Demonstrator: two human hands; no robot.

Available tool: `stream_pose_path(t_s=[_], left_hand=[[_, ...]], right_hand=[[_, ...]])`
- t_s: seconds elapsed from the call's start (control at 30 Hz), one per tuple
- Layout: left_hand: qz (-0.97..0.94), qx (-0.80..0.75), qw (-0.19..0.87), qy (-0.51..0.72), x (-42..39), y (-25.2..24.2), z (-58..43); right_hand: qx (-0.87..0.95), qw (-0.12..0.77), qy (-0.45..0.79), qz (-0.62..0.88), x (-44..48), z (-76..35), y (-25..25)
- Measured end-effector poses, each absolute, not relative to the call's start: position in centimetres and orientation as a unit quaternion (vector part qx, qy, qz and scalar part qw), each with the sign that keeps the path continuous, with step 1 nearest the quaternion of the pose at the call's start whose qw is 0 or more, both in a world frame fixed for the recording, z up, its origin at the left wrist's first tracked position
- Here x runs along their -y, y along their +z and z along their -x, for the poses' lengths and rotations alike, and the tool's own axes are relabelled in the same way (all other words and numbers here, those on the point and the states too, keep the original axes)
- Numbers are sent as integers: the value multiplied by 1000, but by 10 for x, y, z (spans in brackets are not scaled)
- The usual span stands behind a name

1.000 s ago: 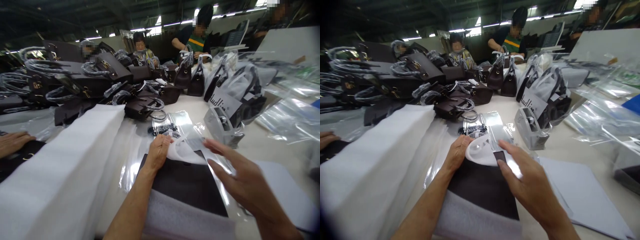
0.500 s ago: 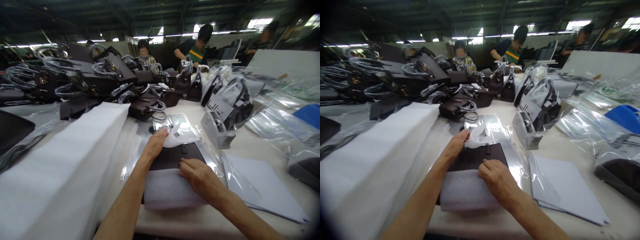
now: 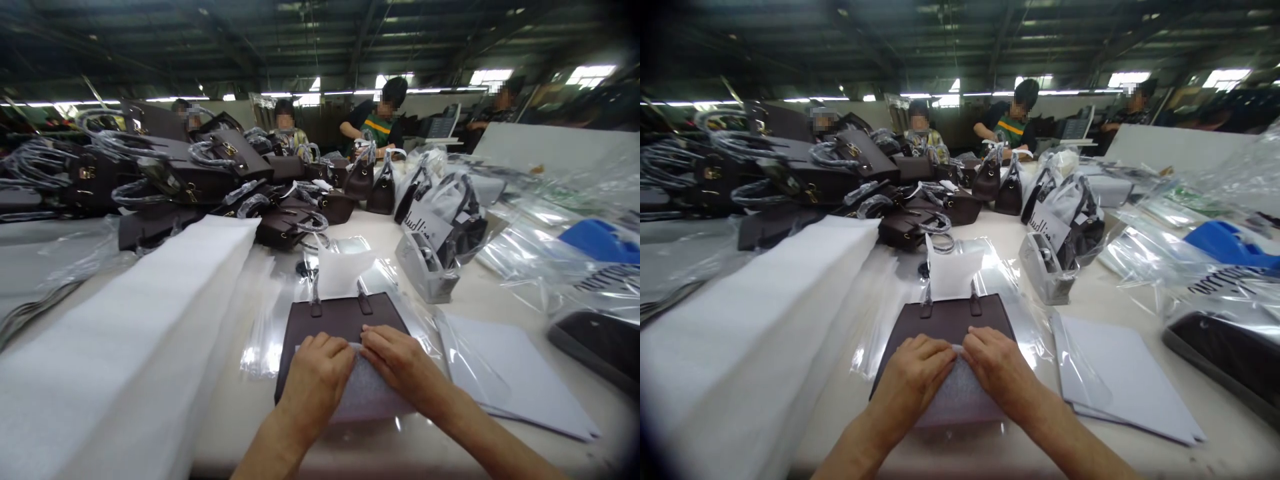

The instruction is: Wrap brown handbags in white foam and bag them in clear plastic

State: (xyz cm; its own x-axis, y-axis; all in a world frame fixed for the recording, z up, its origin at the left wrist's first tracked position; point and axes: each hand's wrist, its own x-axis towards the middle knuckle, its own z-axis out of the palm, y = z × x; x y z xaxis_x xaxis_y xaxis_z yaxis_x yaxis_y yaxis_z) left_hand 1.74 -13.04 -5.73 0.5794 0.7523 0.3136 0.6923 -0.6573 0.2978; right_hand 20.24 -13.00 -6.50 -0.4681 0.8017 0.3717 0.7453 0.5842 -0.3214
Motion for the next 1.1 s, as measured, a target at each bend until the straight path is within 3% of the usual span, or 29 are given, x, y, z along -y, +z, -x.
stream_pose_path(t_s=[0.1,0.2,0.27,0.33,0.43,0.73,0.93,1.1], left_hand=[[-880,-431,75,183,125,-56,-17],[-877,-434,71,194,125,-57,-17],[-881,-430,61,189,127,-59,-18],[-887,-428,52,166,126,-59,-20],[-883,-447,49,133,121,-58,-21],[-864,-455,168,138,99,-54,-13],[-867,-448,173,132,91,-42,-17],[-867,-450,158,146,88,-48,-15]], right_hand=[[831,295,10,472,115,-208,-36],[797,323,-133,493,75,-198,14],[804,228,-182,519,40,-181,40],[823,71,-133,547,5,-160,52],[857,-25,-66,510,-34,-139,45],[911,3,-125,394,-82,-168,41],[923,38,-137,358,-93,-180,41],[952,32,-157,260,-42,-172,59]])
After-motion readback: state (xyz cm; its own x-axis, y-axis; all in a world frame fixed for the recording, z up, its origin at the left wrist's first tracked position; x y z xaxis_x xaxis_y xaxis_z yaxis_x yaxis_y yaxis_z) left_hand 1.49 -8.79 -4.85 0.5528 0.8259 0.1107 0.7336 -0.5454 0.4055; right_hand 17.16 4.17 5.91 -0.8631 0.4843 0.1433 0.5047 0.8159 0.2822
